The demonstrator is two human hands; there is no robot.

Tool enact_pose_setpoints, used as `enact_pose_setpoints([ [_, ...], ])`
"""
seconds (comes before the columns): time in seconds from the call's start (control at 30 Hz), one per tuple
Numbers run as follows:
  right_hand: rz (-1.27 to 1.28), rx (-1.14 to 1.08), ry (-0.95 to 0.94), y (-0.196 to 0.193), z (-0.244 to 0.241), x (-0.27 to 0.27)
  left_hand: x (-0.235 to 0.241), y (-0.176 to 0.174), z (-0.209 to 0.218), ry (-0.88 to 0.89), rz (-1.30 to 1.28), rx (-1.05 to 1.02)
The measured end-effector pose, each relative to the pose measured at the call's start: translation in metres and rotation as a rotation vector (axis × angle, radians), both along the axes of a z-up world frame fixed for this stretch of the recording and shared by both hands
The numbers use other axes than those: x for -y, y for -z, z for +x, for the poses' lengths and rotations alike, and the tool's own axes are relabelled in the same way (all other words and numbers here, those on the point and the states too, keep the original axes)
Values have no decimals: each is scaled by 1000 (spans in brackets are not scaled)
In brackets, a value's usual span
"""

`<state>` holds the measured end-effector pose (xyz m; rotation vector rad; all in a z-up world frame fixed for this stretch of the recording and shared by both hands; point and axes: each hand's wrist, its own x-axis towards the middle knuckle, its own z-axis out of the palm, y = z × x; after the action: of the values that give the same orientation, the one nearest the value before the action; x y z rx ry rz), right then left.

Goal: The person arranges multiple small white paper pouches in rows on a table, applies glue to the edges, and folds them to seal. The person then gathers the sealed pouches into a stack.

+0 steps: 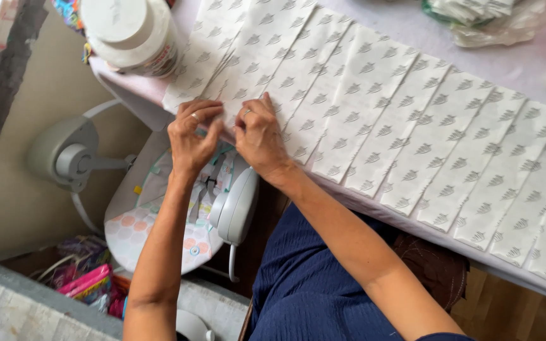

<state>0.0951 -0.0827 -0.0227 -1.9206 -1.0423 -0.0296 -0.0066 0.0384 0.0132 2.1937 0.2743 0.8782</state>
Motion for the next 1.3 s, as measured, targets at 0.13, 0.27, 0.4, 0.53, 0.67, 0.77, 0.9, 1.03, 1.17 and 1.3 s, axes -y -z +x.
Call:
enact_pose_setpoints([
  [0.13,-25,28,4,8,1,-1,0,3,3,42,51,38],
  [0.27,-33,24,-6,13,-4,-3,6,5,4,16,126,35],
  [0.4,99,-129,-127,-1,11,13,15,24,9,-53,369,138],
  [0.53,190,-123,-13,-48,102,110,35,35,13,-155,503,176],
  [0.67,33,210,301,-38,243,275,59,10,26,-222,536,236],
  [0.77,-294,469,600,-39,302,386,77,-8,36,-253,513,286],
  [0.9,-610,73,655,-56,330,451,114,-22,73,-153,375,415],
  [1.03,-507,357,462,-30,358,471,191,-59,114,49,300,430],
  [1.17,-503,297,607,-49,339,495,281,-82,151,310,187,409],
  [1.3,136,-34,629,-111,259,525,372,-71,176,652,-4,244],
])
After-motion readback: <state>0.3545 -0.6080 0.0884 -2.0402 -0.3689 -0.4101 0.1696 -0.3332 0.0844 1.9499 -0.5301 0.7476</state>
